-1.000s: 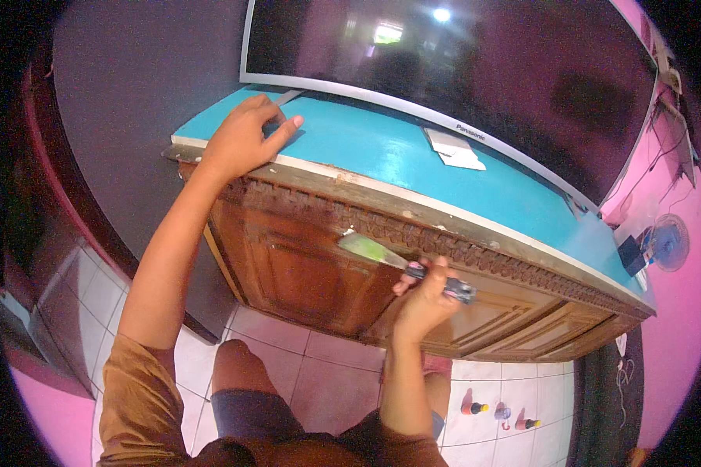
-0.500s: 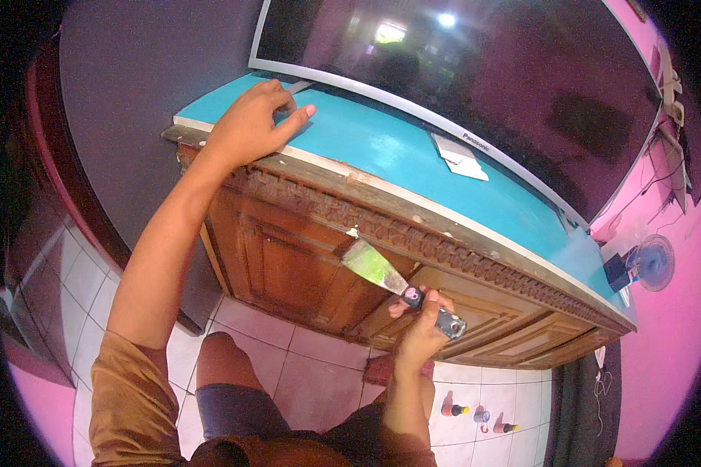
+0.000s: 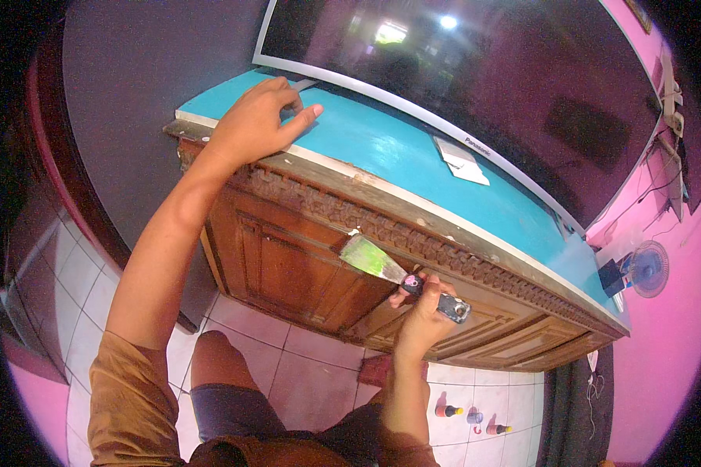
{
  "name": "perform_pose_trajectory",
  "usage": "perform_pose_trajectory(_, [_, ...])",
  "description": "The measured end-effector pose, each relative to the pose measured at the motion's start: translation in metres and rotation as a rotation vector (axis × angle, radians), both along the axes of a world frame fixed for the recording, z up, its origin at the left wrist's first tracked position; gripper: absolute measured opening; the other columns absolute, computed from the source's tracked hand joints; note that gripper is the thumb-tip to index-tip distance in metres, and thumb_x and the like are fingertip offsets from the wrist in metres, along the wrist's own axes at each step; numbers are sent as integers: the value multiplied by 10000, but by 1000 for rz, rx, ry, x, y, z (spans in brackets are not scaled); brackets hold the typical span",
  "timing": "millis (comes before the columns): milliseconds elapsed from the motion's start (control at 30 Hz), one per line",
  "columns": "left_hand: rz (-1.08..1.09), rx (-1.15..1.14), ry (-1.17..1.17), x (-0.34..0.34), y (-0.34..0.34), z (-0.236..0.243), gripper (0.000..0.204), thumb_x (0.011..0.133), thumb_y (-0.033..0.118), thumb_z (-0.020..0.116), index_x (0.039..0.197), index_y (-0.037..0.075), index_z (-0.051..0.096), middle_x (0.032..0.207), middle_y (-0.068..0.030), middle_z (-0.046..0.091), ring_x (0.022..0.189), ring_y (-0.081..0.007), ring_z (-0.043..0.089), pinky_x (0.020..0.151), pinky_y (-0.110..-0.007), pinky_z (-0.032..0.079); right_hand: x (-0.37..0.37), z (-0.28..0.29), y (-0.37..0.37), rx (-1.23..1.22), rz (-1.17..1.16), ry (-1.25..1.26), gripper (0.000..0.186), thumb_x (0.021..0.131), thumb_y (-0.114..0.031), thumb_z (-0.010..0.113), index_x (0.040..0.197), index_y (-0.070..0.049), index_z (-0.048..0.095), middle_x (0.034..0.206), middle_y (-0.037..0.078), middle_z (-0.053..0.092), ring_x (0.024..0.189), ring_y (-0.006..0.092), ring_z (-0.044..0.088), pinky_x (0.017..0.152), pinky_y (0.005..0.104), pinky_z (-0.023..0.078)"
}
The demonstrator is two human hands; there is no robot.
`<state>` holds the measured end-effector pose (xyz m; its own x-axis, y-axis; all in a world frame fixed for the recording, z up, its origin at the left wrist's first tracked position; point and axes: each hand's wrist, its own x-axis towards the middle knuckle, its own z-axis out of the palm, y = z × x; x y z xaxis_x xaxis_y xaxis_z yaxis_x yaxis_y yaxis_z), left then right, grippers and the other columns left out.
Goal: The person uses a scraper to apply and smooth white putty or filler into a damaged wooden groove of a cabinet.
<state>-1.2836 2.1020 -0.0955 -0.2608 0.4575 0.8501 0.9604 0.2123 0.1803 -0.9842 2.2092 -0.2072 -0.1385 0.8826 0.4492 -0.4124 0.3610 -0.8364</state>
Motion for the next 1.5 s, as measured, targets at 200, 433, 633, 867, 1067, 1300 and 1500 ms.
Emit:
perform_pose_trajectory(200, [-17, 10, 10, -1, 4, -1, 494, 892, 447, 615, 804, -37, 657, 845, -208, 577, 865, -385, 578, 794, -454, 456, 4, 1, 7, 75, -54, -5, 253, 977, -212, 599, 903, 22, 539, 699, 139, 613, 492, 196, 589, 452, 300, 503])
perform_pose_trajectory(433, [-14, -9, 5, -1, 2, -1, 493, 896, 453, 612, 813, -31, 665, 858, -203, 575, 867, -377, 574, 785, -447, 458, 4, 2, 7, 80, -67, -54, 233, 964, -197, 608, 870, 12, 565, 709, 132, 619, 507, 187, 596, 388, 295, 494])
perform_pose_trajectory(633, [15, -27, -24, 0, 0, 0, 492, 896, 453, 610, 810, -28, 665, 894, -217, 590, 899, -385, 582, 808, -450, 460, -4, -5, 0, 46, 1, -68, 238, 957, -219, 635, 925, 5, 560, 744, 131, 642, 525, 189, 621, 424, 288, 503])
perform_pose_trajectory(867, [-8, -35, -16, 0, 2, 0, 497, 894, 457, 613, 804, -29, 665, 891, -219, 590, 900, -388, 582, 814, -452, 460, 5, -8, 8, 107, -33, -12, 242, 978, -205, 589, 880, 12, 547, 725, 137, 616, 541, 192, 599, 436, 308, 509])
perform_pose_trajectory(1067, [3, -47, -8, 2, 3, 2, 516, 901, 471, 602, 817, -34, 667, 890, -212, 589, 897, -383, 583, 820, -447, 460, 9, -2, 12, 85, -20, -17, 243, 978, -219, 589, 878, 0, 551, 747, 130, 617, 536, 185, 592, 429, 308, 511])
perform_pose_trajectory(1300, [11, -52, -38, 4, 1, 2, 518, 906, 475, 595, 838, -33, 667, 876, -196, 584, 872, -369, 577, 808, -434, 460, 9, -9, 9, 89, 14, -13, 277, 963, -241, 630, 877, 4, 533, 725, 136, 633, 519, 188, 611, 447, 308, 511])
perform_pose_trajectory(1500, [25, -55, -31, 5, 2, 1, 495, 901, 467, 608, 832, -18, 675, 853, -177, 587, 860, -346, 581, 800, -420, 464, 8, -13, 7, 76, 28, -18, 251, 960, -215, 629, 896, 8, 533, 811, 156, 643, 545, 198, 620, 453, 330, 531])
